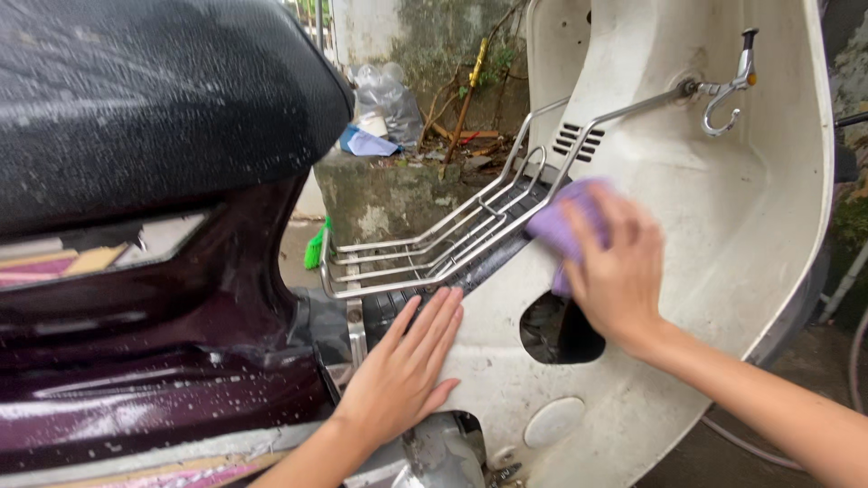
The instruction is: The person cleans a motorcycle by wiping the exhaust pipe and various body panels with a purple cloth.
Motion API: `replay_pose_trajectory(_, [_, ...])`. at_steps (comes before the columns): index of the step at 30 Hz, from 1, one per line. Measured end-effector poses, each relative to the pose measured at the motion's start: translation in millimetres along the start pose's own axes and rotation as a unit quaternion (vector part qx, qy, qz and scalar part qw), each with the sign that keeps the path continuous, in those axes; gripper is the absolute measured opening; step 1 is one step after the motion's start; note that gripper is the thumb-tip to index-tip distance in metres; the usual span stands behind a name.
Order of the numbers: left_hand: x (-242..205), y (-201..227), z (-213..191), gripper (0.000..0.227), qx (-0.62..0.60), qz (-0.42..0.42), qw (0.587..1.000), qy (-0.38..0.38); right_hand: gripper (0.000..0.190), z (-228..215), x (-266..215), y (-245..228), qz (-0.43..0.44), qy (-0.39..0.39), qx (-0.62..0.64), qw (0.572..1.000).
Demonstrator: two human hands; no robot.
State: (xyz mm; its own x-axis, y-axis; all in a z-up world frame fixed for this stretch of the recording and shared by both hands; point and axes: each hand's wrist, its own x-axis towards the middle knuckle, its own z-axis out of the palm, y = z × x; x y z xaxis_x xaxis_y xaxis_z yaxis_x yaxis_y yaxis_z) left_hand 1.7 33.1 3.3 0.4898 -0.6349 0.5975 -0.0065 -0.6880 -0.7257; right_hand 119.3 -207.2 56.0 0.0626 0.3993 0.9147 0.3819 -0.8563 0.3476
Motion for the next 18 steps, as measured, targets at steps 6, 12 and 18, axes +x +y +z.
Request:
replay_pose_trajectory(6, [-2, -4, 3, 0.075, -0.025, 0.005, 1.000, 0.019, 0.047, 3, -17, -52, -0.056, -0.012, 0.038, 0.998])
replay_pose_trajectory(12, [-2, -6, 0, 0.076, -0.007, 0.009, 1.000, -0.001, 0.058, 4, 0, 15, -0.012, 0.019, 0.000, 1.000])
replay_pose_trajectory(18, [-3, -9, -1, 0.076, -0.003, 0.032, 0.999, -0.016, 0.037, 4, -23, -53, -0.232, 0.017, 0.099, 0.968])
